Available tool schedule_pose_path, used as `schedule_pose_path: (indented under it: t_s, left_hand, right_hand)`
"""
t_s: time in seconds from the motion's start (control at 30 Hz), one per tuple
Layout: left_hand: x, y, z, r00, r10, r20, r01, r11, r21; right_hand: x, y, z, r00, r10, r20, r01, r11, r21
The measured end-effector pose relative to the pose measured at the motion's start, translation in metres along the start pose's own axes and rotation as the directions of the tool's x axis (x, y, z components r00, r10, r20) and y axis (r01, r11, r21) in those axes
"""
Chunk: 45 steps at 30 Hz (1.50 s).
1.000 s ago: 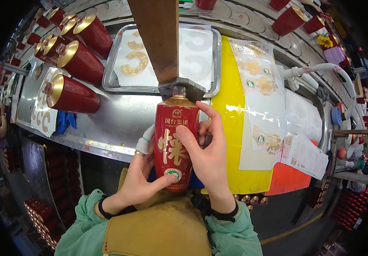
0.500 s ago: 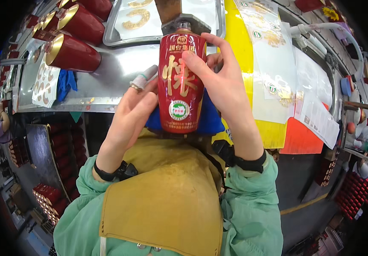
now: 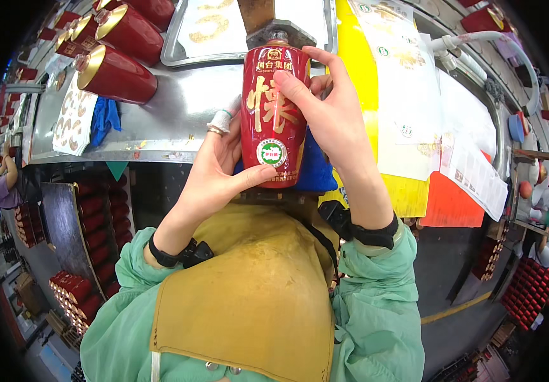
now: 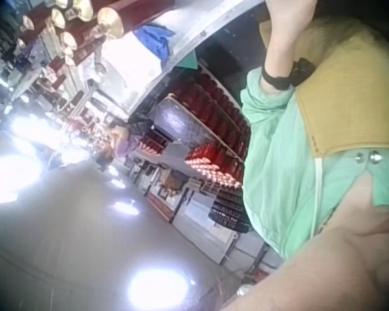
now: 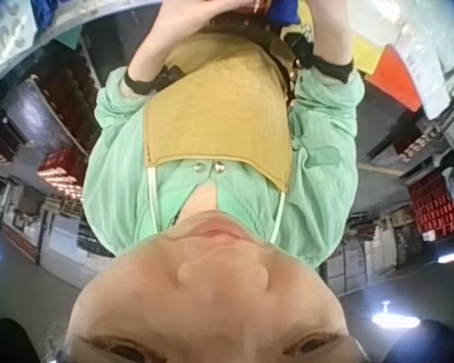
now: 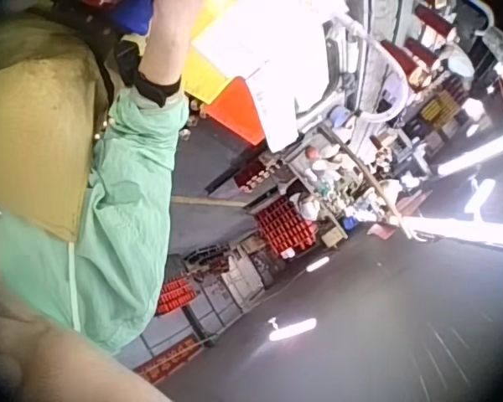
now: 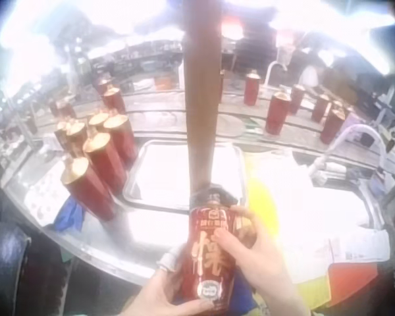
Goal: Applying decorative seals and branding labels to red liquor bottles on an assembly line.
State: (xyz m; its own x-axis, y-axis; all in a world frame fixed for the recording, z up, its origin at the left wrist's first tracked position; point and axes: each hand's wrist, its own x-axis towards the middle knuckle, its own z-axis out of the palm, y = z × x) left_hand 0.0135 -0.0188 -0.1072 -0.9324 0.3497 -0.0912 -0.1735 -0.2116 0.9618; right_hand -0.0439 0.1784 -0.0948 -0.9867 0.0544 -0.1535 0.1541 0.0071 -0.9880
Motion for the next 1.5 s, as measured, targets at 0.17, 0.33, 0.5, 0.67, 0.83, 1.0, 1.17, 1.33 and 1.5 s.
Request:
schedule_pose_path:
  t_s: [0.17,0.33,0.5,0.67,0.83,1.0,1.17,1.33,1.5]
  left_hand:
    - [0.0,0.002,0.001,1.0,-0.004,0.011,0.004,1.0,-0.006]
    - [0.0,0.002,-0.001,1.0,0.006,0.024,-0.004,0.997,-0.075]
    - [0.0,0.002,-0.003,0.998,0.038,0.051,-0.036,0.999,-0.039]
    - [-0.002,0.0,-0.003,1.0,0.01,0.024,-0.005,0.982,-0.191]
    - [-0.003,-0.003,-0.002,0.999,0.04,0.019,-0.038,0.995,-0.093]
    - [-0.002,-0.005,-0.002,0.997,0.064,0.031,-0.062,0.996,-0.066]
    - [-0.001,-0.005,-0.003,0.996,0.076,0.039,-0.074,0.995,-0.06]
    - [-0.002,-0.006,-0.002,0.997,0.07,0.036,-0.068,0.996,-0.056]
    - [-0.003,-0.006,-0.003,0.996,0.084,0.035,-0.083,0.996,-0.021]
  right_hand:
    - [0.001,0.0,0.004,1.0,-0.004,-0.017,0.004,1.0,0.031]
    - [-0.008,-0.012,-0.008,0.999,-0.015,-0.047,0.021,0.993,0.117]
    - [-0.044,-0.016,-0.036,0.99,-0.031,-0.139,0.037,0.999,0.04]
    - [-0.098,-0.022,-0.037,0.946,-0.288,-0.149,0.282,0.957,-0.062]
    - [-0.136,-0.017,-0.012,0.999,-0.035,0.02,0.036,0.998,-0.048]
    - [-0.143,0.006,0.0,0.997,-0.07,0.024,0.073,0.975,-0.21]
    - [-0.142,0.013,-0.002,0.997,-0.082,0.01,0.082,0.975,-0.208]
    - [-0.142,0.012,0.001,0.996,-0.093,-0.001,0.091,0.974,-0.208]
    - [-0.141,0.012,0.002,0.996,-0.083,-0.014,0.078,0.973,-0.218]
